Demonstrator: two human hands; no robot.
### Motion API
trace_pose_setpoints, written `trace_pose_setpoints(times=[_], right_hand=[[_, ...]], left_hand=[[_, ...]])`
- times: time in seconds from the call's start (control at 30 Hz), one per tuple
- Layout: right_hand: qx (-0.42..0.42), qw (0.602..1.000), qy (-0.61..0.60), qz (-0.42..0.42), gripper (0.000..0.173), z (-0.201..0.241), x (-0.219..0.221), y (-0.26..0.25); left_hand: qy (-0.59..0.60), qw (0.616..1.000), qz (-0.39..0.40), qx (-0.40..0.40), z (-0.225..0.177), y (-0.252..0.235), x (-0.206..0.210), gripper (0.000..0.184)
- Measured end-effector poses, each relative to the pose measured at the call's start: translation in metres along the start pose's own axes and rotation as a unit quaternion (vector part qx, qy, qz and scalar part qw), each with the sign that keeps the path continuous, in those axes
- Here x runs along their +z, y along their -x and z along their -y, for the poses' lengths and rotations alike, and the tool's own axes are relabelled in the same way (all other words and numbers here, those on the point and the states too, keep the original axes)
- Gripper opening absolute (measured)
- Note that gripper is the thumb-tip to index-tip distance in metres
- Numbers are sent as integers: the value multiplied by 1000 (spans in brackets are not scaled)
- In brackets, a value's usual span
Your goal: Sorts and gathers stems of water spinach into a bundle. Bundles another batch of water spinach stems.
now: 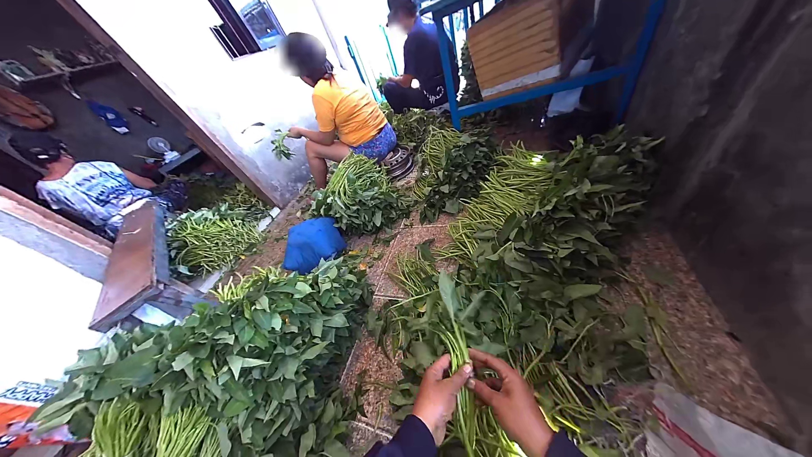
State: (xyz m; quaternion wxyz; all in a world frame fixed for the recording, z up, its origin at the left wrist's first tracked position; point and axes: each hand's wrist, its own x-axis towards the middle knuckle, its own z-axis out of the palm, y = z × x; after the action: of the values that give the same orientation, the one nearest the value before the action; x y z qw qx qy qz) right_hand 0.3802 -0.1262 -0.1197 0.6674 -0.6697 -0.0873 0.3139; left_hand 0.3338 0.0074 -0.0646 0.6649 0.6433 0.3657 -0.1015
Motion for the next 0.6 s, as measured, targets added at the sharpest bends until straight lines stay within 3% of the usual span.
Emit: trace_pose_setpoints(times=[0.1,0.17,0.23,0.27,0.33,0.4,0.5,0.6], right_hand=[[-19,992,-62,108,46,-2,-9,-6],[-19,994,-88,60,35,-15,-23,-23],[34,996,22,-74,29,-52,-52,-51],[74,986,124,-86,32,-74,-68,-63],[130,950,284,-17,36,-109,-83,-76],[142,923,356,13,38,-123,-78,-74],[110,937,323,-74,34,-110,-67,-67],[63,960,216,-169,33,-65,-60,-56]], left_hand=[[39,996,27,-70,-3,3,-8,21],[61,994,35,-87,-11,5,-15,22],[79,992,26,-95,-19,8,-21,27],[85,992,19,-97,-23,8,-24,28],[85,992,-2,-92,-28,7,-30,29],[84,993,-9,-85,-28,6,-34,30],[85,994,-18,-73,-30,6,-36,34],[61,996,-46,-48,-28,4,-35,36]])
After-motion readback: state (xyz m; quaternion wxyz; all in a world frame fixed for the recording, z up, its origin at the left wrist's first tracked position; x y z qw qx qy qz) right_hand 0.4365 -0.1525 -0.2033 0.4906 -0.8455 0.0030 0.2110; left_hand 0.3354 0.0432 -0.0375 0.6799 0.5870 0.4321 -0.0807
